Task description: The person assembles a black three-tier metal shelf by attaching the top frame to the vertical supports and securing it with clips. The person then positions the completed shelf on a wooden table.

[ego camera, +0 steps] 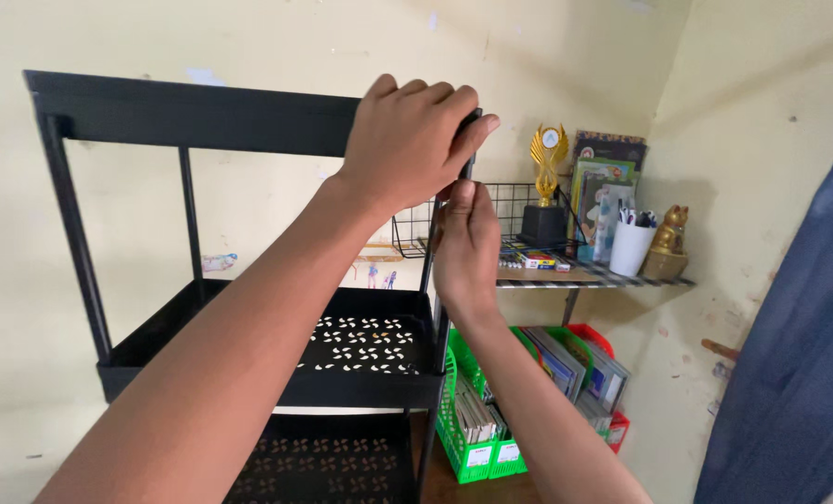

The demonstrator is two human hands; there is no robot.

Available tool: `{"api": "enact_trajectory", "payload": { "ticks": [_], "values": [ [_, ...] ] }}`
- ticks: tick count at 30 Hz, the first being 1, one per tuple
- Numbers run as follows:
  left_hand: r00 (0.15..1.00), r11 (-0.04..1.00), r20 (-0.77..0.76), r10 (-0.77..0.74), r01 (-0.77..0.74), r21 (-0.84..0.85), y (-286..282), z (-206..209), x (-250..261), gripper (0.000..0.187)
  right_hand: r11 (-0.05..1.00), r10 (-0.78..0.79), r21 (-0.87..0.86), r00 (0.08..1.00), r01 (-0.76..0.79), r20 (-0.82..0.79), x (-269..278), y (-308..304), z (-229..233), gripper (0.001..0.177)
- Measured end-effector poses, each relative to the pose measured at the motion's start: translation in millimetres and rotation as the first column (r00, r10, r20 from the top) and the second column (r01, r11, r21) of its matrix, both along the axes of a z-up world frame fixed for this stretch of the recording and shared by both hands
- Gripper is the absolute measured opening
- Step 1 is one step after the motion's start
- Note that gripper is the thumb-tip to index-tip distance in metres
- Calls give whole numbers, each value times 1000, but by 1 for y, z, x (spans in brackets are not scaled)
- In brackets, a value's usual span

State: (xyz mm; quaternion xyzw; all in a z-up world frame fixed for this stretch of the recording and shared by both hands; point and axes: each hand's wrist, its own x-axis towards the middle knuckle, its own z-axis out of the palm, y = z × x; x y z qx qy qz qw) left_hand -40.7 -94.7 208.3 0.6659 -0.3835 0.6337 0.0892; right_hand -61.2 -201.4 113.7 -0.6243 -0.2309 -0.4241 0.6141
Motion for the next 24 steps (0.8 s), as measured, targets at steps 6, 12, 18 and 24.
{"api": "enact_trajectory", "payload": {
  "ticks": [6,12,18,24],
  "values": [
    [991,998,133,-32,40,-57,-2,-8,7,30,959,273,115,954,-259,-124,6,-7,4,39],
    [985,996,174,-8,23,-85,-3,-12,6,29,756,653,215,731,-618,-197,9,-29,2,42],
    [982,991,190,2,24,-134,-8,-18,9,26,213,975,301,179,-930,-135,43,-54,-8,43],
    [972,981,233,32,14,-192,-14,-21,6,24,236,966,412,259,-880,2,32,-45,-19,40]
  ]
}}
